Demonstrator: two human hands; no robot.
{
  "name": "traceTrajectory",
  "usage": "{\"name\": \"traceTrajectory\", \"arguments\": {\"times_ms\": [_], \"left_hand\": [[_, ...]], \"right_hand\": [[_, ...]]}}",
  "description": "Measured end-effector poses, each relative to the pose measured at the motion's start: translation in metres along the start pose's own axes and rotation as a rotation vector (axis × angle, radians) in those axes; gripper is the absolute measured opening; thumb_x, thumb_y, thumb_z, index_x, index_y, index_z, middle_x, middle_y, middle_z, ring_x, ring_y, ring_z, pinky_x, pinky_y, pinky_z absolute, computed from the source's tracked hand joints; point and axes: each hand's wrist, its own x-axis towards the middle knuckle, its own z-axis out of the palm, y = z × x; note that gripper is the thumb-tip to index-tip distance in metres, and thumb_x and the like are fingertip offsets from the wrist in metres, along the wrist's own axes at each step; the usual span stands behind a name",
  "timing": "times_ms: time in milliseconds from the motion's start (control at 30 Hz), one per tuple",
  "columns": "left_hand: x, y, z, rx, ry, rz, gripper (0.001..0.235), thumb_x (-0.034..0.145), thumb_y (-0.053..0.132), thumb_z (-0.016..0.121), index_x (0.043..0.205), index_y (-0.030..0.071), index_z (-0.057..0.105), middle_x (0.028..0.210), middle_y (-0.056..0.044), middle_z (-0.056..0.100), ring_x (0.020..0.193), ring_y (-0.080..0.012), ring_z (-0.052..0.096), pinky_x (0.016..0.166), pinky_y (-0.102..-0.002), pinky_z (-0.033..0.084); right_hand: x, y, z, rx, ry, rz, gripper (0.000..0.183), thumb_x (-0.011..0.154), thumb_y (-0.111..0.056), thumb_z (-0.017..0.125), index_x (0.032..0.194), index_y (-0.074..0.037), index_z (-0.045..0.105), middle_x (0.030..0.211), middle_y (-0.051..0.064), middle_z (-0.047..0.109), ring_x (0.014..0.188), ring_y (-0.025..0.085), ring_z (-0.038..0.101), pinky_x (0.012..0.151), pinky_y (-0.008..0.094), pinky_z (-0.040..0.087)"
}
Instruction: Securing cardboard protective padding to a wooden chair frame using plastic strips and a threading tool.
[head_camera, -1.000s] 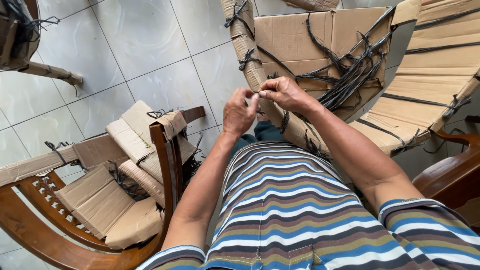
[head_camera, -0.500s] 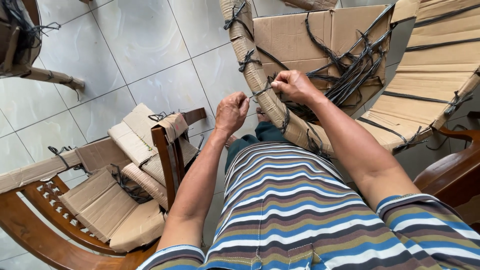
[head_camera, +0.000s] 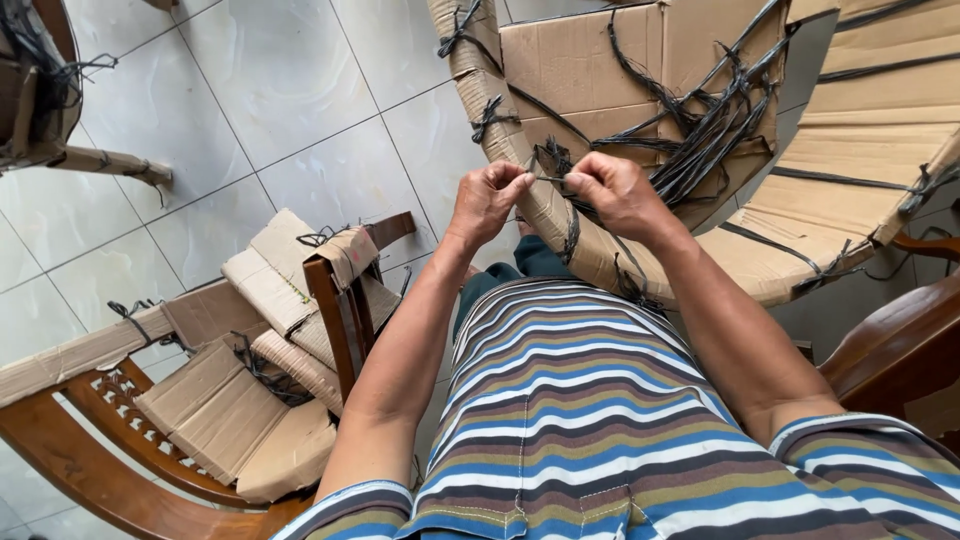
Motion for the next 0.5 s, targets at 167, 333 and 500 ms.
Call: {"name": "traceTrajectory", "arguments": {"times_ms": [167,333,500], "left_hand": [[-0.005,0.018,-0.002,0.082,-0.042,0.065,0.018,0.086,0.015,0.081,0.103,0.012,0.079,0.090,-0.008,0.078,0.085,-0.0182,0.075,0.076,-0.032,0.061],[0.003,-0.008,0.005,0.096,0.048,0.057,0.013,0.092,0.022,0.079,0.102,0.014,0.080,0.088,-0.008,0.076,0.083,-0.0177,0.075,0.072,-0.030,0.061],[-0.001,-0.002,0.003,0.062,0.054,0.040,0.012,0.092,0.023,0.078,0.101,0.016,0.080,0.083,-0.005,0.075,0.079,-0.0126,0.072,0.073,-0.029,0.060]], "right_hand": [[0.020,0.000,0.023,0.051,-0.014,-0.107,0.015,0.104,-0.022,0.068,0.093,-0.011,0.072,0.071,0.004,0.067,0.069,0.014,0.059,0.067,0.029,0.049],[0.032,-0.013,0.025,0.170,0.007,-0.127,0.028,0.111,-0.029,0.061,0.092,-0.012,0.073,0.074,0.003,0.067,0.070,0.012,0.059,0.070,0.028,0.051],[0.050,0.021,0.031,0.078,-0.050,-0.219,0.026,0.109,-0.014,0.058,0.132,-0.007,0.069,0.117,0.021,0.068,0.107,0.033,0.068,0.090,0.043,0.054]]}}
